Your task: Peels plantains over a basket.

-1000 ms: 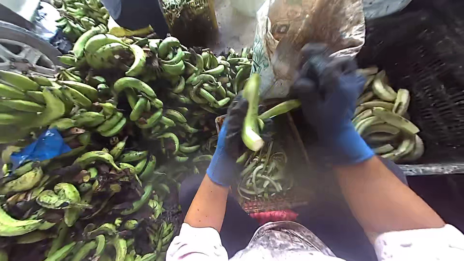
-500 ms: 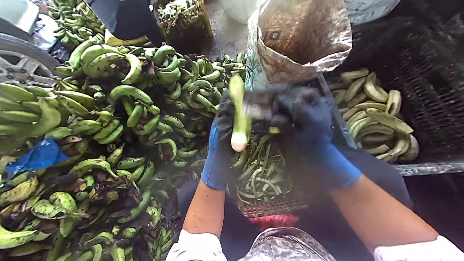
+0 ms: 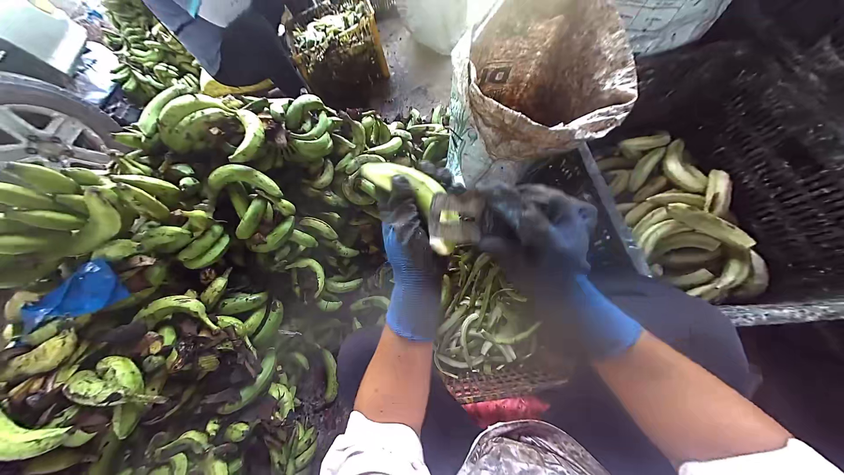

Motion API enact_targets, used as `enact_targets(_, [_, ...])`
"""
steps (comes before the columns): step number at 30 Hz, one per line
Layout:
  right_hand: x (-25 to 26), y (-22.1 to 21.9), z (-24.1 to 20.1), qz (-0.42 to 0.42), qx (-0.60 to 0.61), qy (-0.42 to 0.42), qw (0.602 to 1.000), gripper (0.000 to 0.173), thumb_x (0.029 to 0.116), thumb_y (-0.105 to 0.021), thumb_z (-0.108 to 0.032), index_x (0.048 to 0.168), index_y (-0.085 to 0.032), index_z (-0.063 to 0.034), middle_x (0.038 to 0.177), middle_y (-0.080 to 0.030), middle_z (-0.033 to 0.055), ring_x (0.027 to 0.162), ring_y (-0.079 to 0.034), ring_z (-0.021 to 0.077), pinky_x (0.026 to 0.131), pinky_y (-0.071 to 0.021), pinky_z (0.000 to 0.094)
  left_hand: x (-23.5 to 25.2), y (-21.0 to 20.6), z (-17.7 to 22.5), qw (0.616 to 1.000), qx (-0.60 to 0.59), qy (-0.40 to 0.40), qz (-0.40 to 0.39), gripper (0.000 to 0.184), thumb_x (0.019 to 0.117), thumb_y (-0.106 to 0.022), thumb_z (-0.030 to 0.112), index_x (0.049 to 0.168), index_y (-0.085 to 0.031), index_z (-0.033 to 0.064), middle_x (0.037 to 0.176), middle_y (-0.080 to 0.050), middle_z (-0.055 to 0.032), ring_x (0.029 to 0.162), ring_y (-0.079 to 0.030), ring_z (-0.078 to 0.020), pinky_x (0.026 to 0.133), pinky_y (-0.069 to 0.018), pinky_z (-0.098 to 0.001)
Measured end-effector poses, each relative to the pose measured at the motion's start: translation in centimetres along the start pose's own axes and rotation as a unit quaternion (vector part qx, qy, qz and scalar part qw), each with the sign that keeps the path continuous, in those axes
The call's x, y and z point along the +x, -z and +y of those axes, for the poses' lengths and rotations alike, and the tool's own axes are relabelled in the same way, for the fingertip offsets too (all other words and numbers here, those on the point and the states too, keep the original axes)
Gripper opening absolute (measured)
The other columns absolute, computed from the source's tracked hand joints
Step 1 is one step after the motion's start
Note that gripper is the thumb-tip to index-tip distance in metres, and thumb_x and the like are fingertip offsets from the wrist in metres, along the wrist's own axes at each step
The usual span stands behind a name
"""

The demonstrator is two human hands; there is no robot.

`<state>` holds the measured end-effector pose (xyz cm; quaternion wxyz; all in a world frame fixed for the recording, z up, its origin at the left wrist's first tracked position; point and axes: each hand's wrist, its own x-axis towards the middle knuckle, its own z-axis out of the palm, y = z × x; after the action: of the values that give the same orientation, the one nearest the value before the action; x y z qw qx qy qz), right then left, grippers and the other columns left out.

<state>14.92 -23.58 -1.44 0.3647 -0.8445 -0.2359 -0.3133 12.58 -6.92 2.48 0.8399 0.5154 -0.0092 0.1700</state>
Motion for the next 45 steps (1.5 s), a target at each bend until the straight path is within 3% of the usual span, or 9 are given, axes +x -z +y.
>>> enact_targets(3, [-0.3, -0.3, -0.6, 0.013, 0.007, 0.045, 0.999, 0.047, 0.0940, -0.066, -0.054, 0.133, -0.067, -0.0268, 0.121, -0.068, 0.0114, 0.114, -0.063, 0.0273, 0.097, -0.0430, 0.0533, -0.2, -1.3, -0.6, 0.989, 0.043, -0.083, 0.117, 0.038, 0.1091, -0.040, 0.043, 0.141, -0.050, 0.0247, 0.127, -0.062, 0.0024, 0.113, -0.061, -0.0076, 0.094, -0.0545, -0.0306])
enact_targets(11, [2.3, 1.1, 2.3, -0.003, 0.059, 0.082, 0.995, 0.048, 0.0989, -0.057, -0.056, 0.134, -0.066, -0.0246, 0.125, -0.067, 0.0124, 0.119, -0.061, 0.0270, 0.102, -0.0429, 0.0537, -0.3, 3.3, 0.9, 0.965, 0.014, 0.165, -0.204, 0.044, 0.1044, -0.051, 0.027, 0.148, -0.046, 0.0235, 0.115, -0.067, -0.0028, 0.091, -0.066, -0.0098, 0.076, -0.0583, -0.0284])
enact_targets(15, [4.7, 1.3, 5.6, -0.133, 0.031, -0.112, 0.984, 0.057, 0.1007, -0.044, -0.061, 0.135, -0.068, -0.0226, 0.136, -0.065, 0.0117, 0.125, -0.061, 0.0310, 0.101, -0.0451, 0.0619, -0.6, 3.0, 0.8, 0.935, 0.102, 0.248, -0.231, 0.050, 0.0997, -0.055, 0.026, 0.148, -0.050, 0.0192, 0.110, -0.070, -0.0042, 0.087, -0.069, -0.0100, 0.075, -0.0599, -0.0292])
enact_targets(18, [3.6, 1.0, 4.1, -0.062, -0.014, -0.118, 0.991, 0.063, 0.1026, -0.039, -0.063, 0.133, -0.067, -0.0147, 0.131, -0.064, 0.0192, 0.118, -0.063, 0.0371, 0.094, -0.0469, 0.0637, -0.4, 2.9, 0.5, 0.960, 0.021, 0.201, -0.194, 0.048, 0.1053, -0.045, 0.049, 0.149, -0.044, 0.0281, 0.123, -0.065, -0.0088, 0.098, -0.068, -0.0207, 0.080, -0.0599, -0.0411])
enact_targets(25, [0.0, -0.2, 0.0, 0.042, 0.044, 0.107, 0.992, 0.044, 0.0954, -0.069, -0.045, 0.133, -0.064, -0.0229, 0.124, -0.066, 0.0077, 0.118, -0.060, 0.0218, 0.103, -0.0425, 0.0482, -0.6, 0.1, 1.6, 0.969, -0.206, 0.128, -0.053, 0.050, 0.1076, -0.025, 0.057, 0.123, -0.060, 0.0239, 0.107, -0.066, 0.0047, 0.095, -0.065, -0.0034, 0.077, -0.0567, -0.0215])
enact_targets(31, [0.6, 0.0, 0.9, 0.003, 0.051, 0.082, 0.995, 0.043, 0.0948, -0.068, -0.045, 0.132, -0.067, -0.0243, 0.130, -0.066, 0.0091, 0.121, -0.060, 0.0236, 0.102, -0.0401, 0.0518, 0.8, -0.1, 0.2, 0.994, -0.042, 0.100, 0.006, 0.051, 0.1081, -0.028, 0.055, 0.120, -0.062, 0.0200, 0.101, -0.070, -0.0006, 0.089, -0.069, -0.0095, 0.075, -0.0602, -0.0312])
enact_targets(38, [4.2, 0.6, 4.4, -0.148, 0.033, -0.204, 0.967, 0.061, 0.1019, -0.037, -0.064, 0.137, -0.065, -0.0232, 0.141, -0.062, 0.0106, 0.129, -0.058, 0.0317, 0.100, -0.0432, 0.0661, -0.3, 0.4, -0.6, 0.977, 0.118, 0.101, -0.144, 0.047, 0.1090, -0.038, 0.036, 0.153, -0.044, 0.0205, 0.133, -0.063, -0.0044, 0.105, -0.066, -0.0137, 0.089, -0.0585, -0.0348])
enact_targets(40, [3.3, 0.9, 4.0, -0.102, 0.004, -0.112, 0.988, 0.064, 0.1019, -0.036, -0.065, 0.135, -0.066, -0.0199, 0.138, -0.062, 0.0157, 0.125, -0.060, 0.0353, 0.097, -0.0464, 0.0651, 0.7, 0.9, -0.6, 0.985, -0.026, 0.148, -0.086, 0.045, 0.1082, -0.033, 0.050, 0.137, -0.054, 0.0227, 0.104, -0.069, -0.0073, 0.081, -0.069, -0.0161, 0.067, -0.0604, -0.0337])
enact_targets(45, [0.3, 1.3, 1.0, -0.041, 0.045, 0.156, 0.986, 0.043, 0.0940, -0.069, -0.049, 0.134, -0.066, -0.0326, 0.132, -0.064, 0.0070, 0.121, -0.059, 0.0224, 0.105, -0.0384, 0.0500, 0.7, 2.7, 1.1, 0.968, -0.164, 0.175, -0.073, 0.053, 0.1069, -0.031, 0.056, 0.124, -0.062, 0.0175, 0.091, -0.065, -0.0011, 0.069, -0.062, -0.0057, 0.058, -0.0536, -0.0203])
